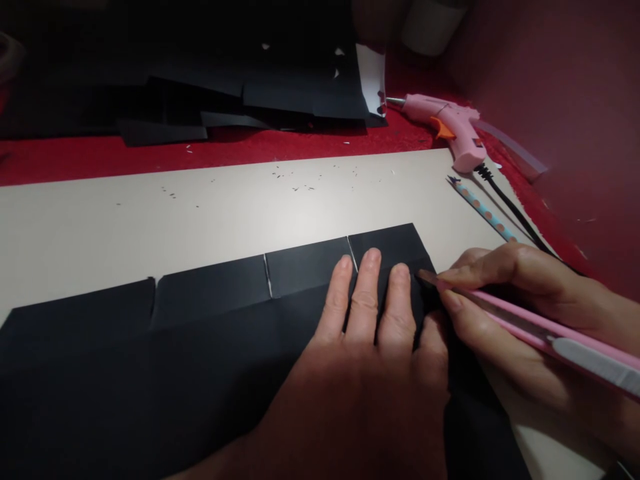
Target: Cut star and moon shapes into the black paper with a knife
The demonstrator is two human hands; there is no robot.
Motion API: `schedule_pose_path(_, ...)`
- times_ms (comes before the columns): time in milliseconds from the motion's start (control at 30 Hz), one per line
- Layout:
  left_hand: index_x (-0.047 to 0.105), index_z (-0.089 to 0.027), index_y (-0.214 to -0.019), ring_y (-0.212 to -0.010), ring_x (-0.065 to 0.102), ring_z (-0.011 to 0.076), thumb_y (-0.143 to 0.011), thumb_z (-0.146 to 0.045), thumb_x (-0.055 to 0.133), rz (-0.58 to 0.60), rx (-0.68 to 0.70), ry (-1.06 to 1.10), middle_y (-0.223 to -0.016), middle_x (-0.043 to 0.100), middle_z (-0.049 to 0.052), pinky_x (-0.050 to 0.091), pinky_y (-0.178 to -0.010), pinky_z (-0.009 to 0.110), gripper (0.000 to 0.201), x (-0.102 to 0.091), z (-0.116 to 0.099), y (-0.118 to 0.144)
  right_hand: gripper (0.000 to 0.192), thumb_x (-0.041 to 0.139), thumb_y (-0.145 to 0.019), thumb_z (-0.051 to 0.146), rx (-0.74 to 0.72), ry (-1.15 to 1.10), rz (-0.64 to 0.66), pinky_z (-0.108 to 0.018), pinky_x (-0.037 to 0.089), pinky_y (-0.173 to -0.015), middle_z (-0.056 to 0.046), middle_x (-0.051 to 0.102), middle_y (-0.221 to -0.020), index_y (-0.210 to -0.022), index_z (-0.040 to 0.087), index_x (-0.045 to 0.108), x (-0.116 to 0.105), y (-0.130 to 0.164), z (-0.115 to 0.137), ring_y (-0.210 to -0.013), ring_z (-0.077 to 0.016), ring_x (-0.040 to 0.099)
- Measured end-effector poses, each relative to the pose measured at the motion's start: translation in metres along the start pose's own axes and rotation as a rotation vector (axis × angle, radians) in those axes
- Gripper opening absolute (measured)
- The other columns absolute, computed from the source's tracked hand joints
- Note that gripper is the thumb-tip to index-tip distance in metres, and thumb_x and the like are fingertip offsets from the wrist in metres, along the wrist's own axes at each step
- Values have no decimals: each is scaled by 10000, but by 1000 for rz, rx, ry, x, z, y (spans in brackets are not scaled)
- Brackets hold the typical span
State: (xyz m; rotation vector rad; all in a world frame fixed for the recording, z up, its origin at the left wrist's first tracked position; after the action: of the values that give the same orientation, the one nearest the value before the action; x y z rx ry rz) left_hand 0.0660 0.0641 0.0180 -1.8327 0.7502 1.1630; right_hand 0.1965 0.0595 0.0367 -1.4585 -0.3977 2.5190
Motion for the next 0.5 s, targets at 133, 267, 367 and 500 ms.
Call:
schedule_pose_path(133, 728, -121, -1205, -1326, 454, 503, -889, -445, 666, 10, 2, -3, -1409, 559, 247, 452, -1093, 608, 457, 1, 0, -2, 97, 656, -827, 231, -5, 16, 13, -199, 482, -461, 60, 721, -693, -893, 289, 615, 1, -1, 1, -490, -96, 638)
schedule_pose_path(267, 725, -118, -1209, -1332, 449, 506, -886, -449, 672, 3, 5, -5, -1412, 555, 252, 445, -1098, 610, 466, 1, -1, -1, 105, 663, -821, 230, -13, 21, 8, -215, 465, -430, 51, 718, -678, -891, 290, 613, 1, 0, 1, -479, -110, 635)
schedule_pose_path(367, 718, -115, -1222, -1337, 445, 507, -897, -445, 659, 5, -1, -3, -1414, 553, 256, 433, -1104, 619, 467, 1, 0, 0, 114, 647, -824, 225, -11, 7, 18, -240, 471, -422, 43, 718, -680, -898, 300, 604, 1, 0, 1, -485, -134, 642)
schedule_pose_path(500, 712, -115, -1230, -1342, 445, 506, -916, -434, 631, 10, 7, -2, -1419, 553, 253, 433, -1103, 618, 455, 1, -1, 1, 105, 618, -835, 206, 3, -26, 62, -250, 474, -426, 28, 724, -697, -877, 296, 583, 0, -2, 4, -516, -150, 664)
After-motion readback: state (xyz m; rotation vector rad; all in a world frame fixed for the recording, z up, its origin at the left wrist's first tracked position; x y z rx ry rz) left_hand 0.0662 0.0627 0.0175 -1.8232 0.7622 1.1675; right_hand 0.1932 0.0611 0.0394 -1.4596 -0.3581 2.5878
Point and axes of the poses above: each hand's wrist, its own y-axis away from the middle knuckle, its own x-axis out of the palm, z = x × y, the point moved 7 cm from there along -y, towards the middle knuckle
